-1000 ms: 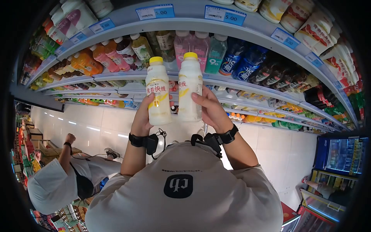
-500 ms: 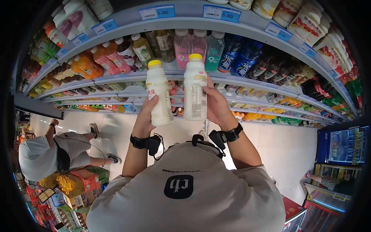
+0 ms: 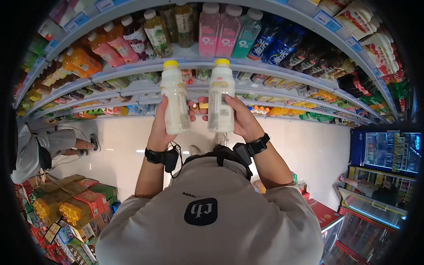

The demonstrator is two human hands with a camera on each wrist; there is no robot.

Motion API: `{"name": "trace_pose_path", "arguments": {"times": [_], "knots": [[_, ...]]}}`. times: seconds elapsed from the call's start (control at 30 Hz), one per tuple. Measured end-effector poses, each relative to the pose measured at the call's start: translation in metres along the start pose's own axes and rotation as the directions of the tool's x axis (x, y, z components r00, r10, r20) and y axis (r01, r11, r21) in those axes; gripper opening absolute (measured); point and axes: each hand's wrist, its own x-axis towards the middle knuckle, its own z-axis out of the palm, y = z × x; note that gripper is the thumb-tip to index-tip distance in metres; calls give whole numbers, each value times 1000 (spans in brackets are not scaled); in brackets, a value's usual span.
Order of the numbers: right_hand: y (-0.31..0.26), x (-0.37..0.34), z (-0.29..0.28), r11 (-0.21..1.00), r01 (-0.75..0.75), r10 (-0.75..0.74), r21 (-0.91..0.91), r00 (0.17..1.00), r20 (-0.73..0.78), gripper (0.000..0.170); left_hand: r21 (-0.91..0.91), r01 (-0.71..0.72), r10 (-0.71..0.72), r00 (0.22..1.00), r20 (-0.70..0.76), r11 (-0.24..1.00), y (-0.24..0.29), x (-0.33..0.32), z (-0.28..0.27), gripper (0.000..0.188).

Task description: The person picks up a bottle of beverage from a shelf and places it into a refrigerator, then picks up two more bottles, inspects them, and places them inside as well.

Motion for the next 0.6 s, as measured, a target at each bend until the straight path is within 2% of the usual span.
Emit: {"name": "trace_pose_path", "arguments": {"times": [0.03,0.07,0.17,0.2,0.3,0.37,0.43,0.47,0.5,0.57,0.6], "knots": [[3,-5,-2,1000,-16,16,2,999,45,50,20,0,1,1000,-11,1000,-5,-3,-6,59],[8,-7,-8,1000,-15,15,-4,998,53,53,49,16,-13,997,-70,999,-5,-3,-7,57],[13,-18,-13,998,34,-35,51,999,17,58,18,83,-82,994,-71,996,-2,-1,-11,56],[8,-22,0,994,40,-47,103,996,75,64,17,93,-92,993,-70,995,-3,2,-14,56],[2,-36,15,997,0,-1,75,1000,10,67,80,85,-84,996,-20,993,-14,5,-17,50],[-1,-42,3,999,11,-15,53,998,64,67,218,16,13,991,-130,976,-21,9,-7,46],[3,-48,-10,984,165,-167,-74,986,-24,68,304,-7,32,996,-79,953,-27,10,1,45],[3,-48,-14,977,160,-186,-143,964,-191,70,380,-25,42,998,-37,925,-28,9,6,45],[2,-50,-18,978,168,-190,-127,963,-192,70,393,-13,32,999,-41,919,-29,8,10,45],[-7,-57,-22,921,157,-254,-356,936,-243,68,280,32,-37,999,13,959,-30,13,23,43],[-12,-61,-16,914,193,-292,-357,923,-250,69,294,40,-48,999,19,955,-33,17,27,43]]}}
